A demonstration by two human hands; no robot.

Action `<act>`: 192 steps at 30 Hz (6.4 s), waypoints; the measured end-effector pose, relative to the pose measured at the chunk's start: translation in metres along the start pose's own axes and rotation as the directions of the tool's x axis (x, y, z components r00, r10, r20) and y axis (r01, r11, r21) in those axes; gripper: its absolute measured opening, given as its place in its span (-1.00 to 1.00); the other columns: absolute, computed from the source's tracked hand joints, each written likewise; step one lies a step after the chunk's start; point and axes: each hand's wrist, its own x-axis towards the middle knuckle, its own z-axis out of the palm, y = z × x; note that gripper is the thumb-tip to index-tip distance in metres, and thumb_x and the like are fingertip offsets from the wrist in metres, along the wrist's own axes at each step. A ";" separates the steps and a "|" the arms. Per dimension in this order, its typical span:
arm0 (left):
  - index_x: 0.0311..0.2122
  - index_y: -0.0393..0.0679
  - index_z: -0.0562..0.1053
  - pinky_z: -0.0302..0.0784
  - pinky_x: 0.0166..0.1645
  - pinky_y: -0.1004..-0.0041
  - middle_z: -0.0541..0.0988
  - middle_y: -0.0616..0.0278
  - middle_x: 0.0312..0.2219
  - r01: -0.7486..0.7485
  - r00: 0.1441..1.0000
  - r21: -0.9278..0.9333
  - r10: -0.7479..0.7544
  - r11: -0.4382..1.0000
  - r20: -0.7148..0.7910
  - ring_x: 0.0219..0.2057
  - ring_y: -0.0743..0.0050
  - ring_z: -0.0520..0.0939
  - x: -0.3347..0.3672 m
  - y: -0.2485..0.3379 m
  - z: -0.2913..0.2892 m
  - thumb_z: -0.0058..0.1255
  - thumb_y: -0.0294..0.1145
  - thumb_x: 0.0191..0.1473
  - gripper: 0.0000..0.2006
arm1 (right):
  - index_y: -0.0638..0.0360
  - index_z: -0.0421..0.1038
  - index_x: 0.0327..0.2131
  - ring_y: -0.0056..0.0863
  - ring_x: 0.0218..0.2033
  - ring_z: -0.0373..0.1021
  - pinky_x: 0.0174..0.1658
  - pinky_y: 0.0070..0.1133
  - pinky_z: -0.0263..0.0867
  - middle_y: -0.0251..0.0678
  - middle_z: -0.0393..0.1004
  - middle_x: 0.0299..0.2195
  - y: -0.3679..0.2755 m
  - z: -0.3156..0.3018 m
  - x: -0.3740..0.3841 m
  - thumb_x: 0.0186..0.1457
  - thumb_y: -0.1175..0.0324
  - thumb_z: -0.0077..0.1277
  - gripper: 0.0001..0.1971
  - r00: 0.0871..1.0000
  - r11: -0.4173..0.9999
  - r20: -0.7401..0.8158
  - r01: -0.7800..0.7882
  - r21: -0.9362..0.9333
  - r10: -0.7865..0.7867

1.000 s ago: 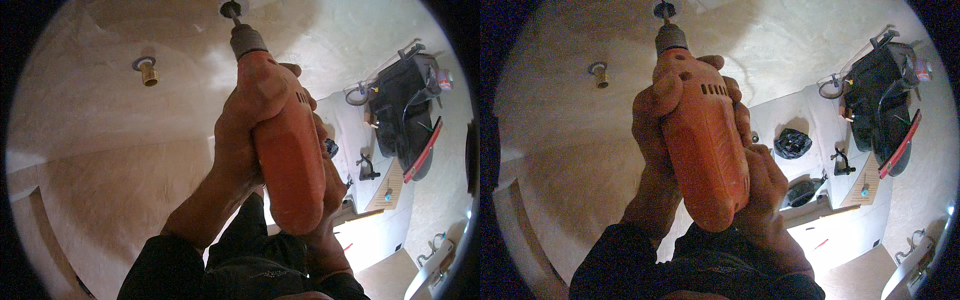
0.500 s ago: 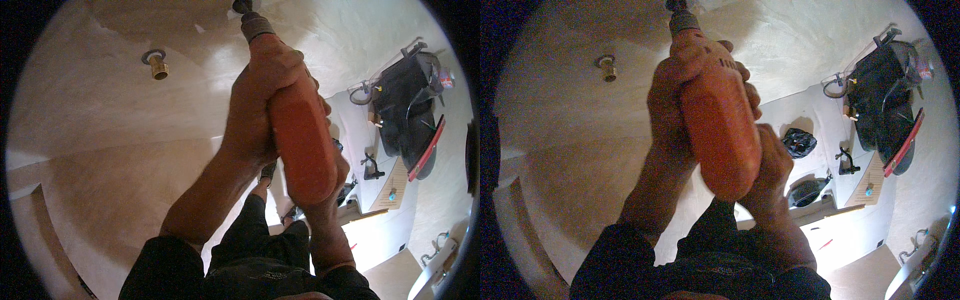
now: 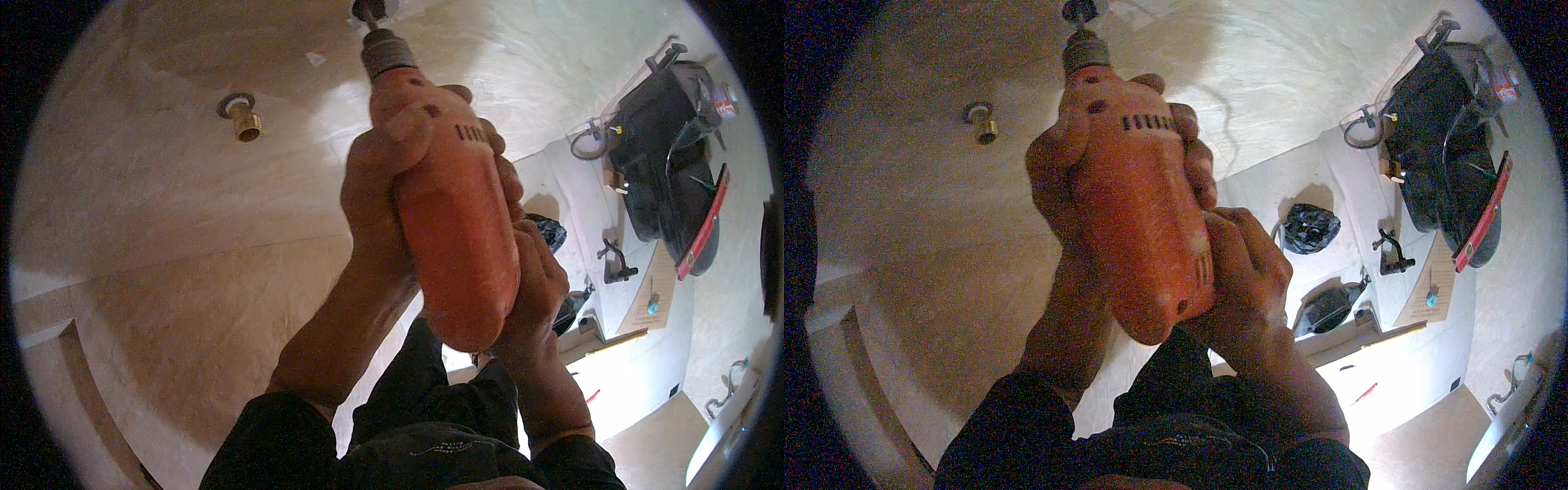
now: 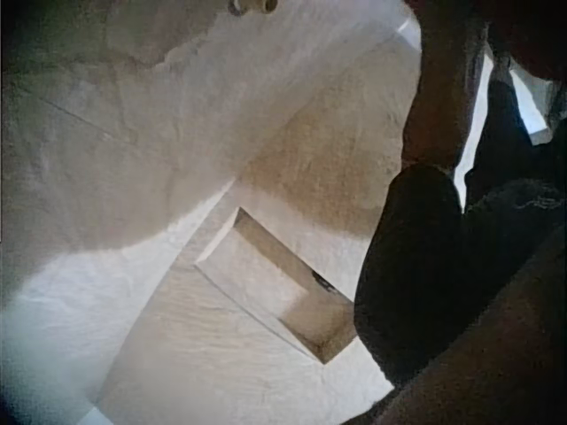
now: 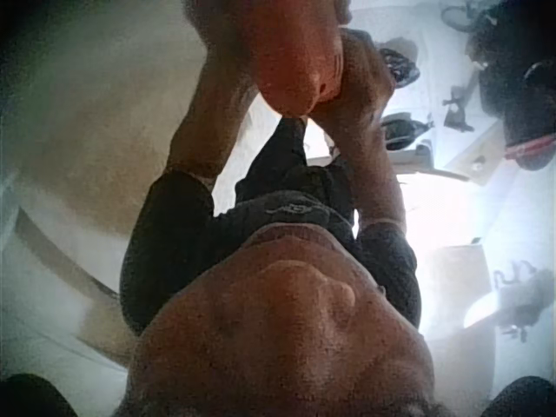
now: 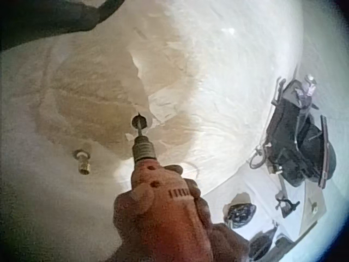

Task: The person uses an electric drill to create a hole in a tiled wall, then clears debris from the hole with a small tool and inserts a metal pipe fitting.

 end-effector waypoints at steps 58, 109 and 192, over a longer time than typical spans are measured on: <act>-0.03 -0.26 0.31 0.64 -0.36 0.09 0.53 -0.02 -0.39 0.012 0.995 -0.080 -0.020 0.997 -0.097 -0.49 0.02 0.64 -0.010 -0.012 0.036 0.10 0.03 0.02 -0.41 | 0.33 0.46 -0.24 -0.18 -0.47 0.52 -0.44 -0.41 0.43 -0.14 0.51 -0.46 0.000 -0.044 0.004 -0.24 0.20 0.41 -0.48 0.998 1.000 0.057 -0.008 -0.014 0.008; -0.11 -0.24 0.38 0.68 -0.42 0.12 0.55 0.00 -0.43 0.017 0.996 -0.015 -0.019 1.000 -0.085 -0.47 0.02 0.67 -0.001 0.017 0.018 0.03 0.11 0.00 -0.43 | 0.14 0.41 -0.30 -0.10 -0.50 0.44 -0.46 -0.31 0.37 -0.23 0.41 -0.50 -0.018 -0.009 0.013 -0.29 0.32 0.34 -0.59 0.997 0.999 0.065 -0.048 -0.002 0.048; 0.04 -0.15 0.39 0.70 -0.28 0.06 0.60 -0.08 -0.28 0.026 0.999 0.191 -0.019 0.981 -0.035 -0.36 -0.05 0.68 -0.016 -0.001 0.012 -0.02 0.20 0.11 -0.39 | 0.38 0.47 -0.25 -0.21 -0.45 0.55 -0.40 -0.45 0.42 -0.08 0.53 -0.42 0.006 -0.012 -0.017 -0.21 0.32 0.37 -0.55 0.996 0.972 0.023 -0.085 0.220 0.082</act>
